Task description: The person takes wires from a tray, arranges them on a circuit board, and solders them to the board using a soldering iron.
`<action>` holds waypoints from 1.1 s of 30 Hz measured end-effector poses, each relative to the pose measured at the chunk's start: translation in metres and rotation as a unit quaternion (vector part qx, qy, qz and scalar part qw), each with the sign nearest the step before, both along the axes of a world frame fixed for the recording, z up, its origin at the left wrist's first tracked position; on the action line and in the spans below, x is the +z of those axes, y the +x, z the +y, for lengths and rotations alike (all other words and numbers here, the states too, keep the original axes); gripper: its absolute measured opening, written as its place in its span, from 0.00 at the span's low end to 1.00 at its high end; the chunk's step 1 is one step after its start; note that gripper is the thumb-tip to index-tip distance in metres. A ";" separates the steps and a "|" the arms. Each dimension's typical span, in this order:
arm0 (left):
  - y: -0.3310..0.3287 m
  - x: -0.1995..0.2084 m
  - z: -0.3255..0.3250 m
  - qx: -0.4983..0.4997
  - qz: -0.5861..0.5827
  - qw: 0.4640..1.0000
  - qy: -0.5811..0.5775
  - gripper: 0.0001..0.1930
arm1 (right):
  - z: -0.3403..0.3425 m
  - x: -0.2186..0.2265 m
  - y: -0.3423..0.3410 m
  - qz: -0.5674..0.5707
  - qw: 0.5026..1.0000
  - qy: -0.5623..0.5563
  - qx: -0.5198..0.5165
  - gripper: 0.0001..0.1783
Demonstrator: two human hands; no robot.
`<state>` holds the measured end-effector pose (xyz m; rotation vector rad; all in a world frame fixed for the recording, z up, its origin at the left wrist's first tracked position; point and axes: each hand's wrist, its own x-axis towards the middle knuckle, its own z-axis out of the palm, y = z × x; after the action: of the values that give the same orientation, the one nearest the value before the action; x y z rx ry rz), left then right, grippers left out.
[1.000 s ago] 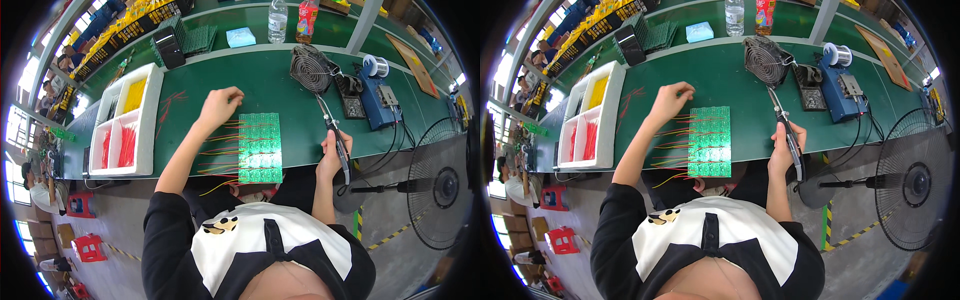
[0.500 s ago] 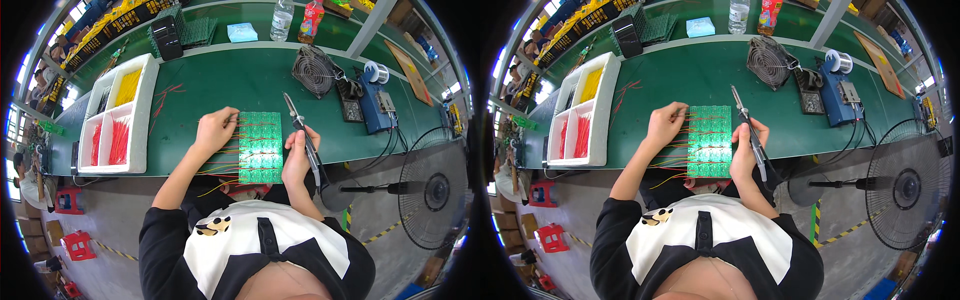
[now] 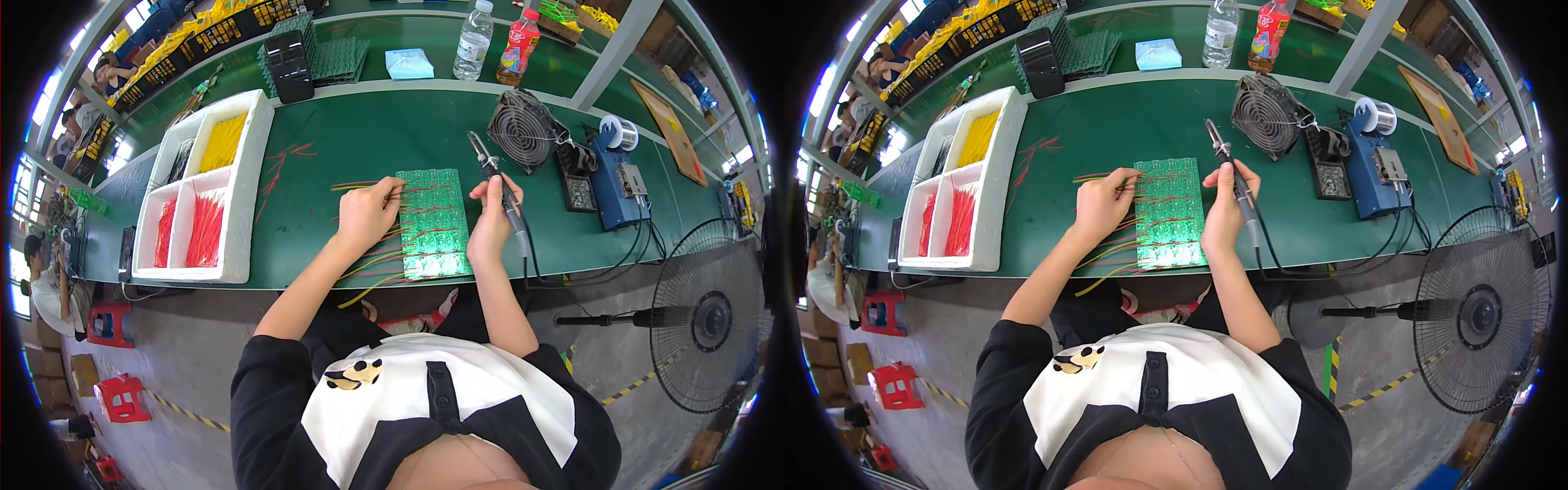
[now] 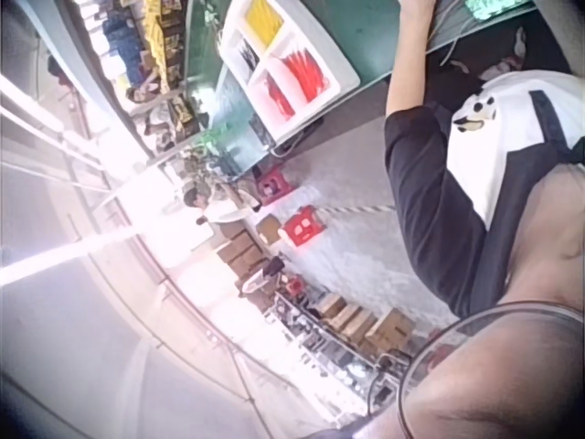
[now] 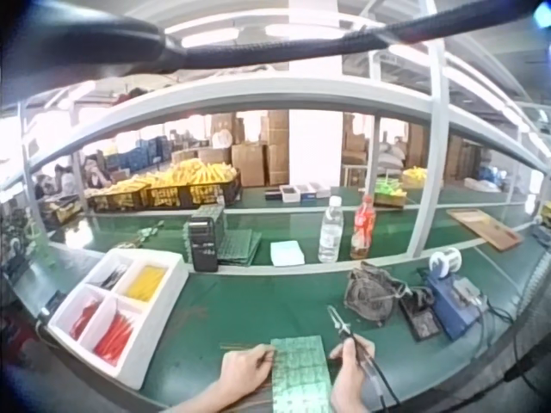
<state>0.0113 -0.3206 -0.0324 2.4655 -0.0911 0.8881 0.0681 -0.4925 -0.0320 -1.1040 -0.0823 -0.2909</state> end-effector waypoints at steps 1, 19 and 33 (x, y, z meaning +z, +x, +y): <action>-0.002 0.006 0.003 0.008 0.022 0.999 -0.030 0.05 | -0.004 0.002 0.002 -0.004 1.000 0.002 0.000 0.13; 0.021 0.011 0.033 -0.078 0.100 0.990 -0.063 0.06 | -0.051 -0.002 -0.023 0.004 0.979 -0.071 0.190 0.11; 0.020 -0.003 0.035 -0.086 0.137 0.982 -0.097 0.04 | -0.043 0.007 -0.026 0.031 0.969 -0.167 0.179 0.11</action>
<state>0.0311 -0.2857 -0.0358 2.3302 -0.1147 0.4569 0.0424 -0.5359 -0.0254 -1.4048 -0.2804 0.0873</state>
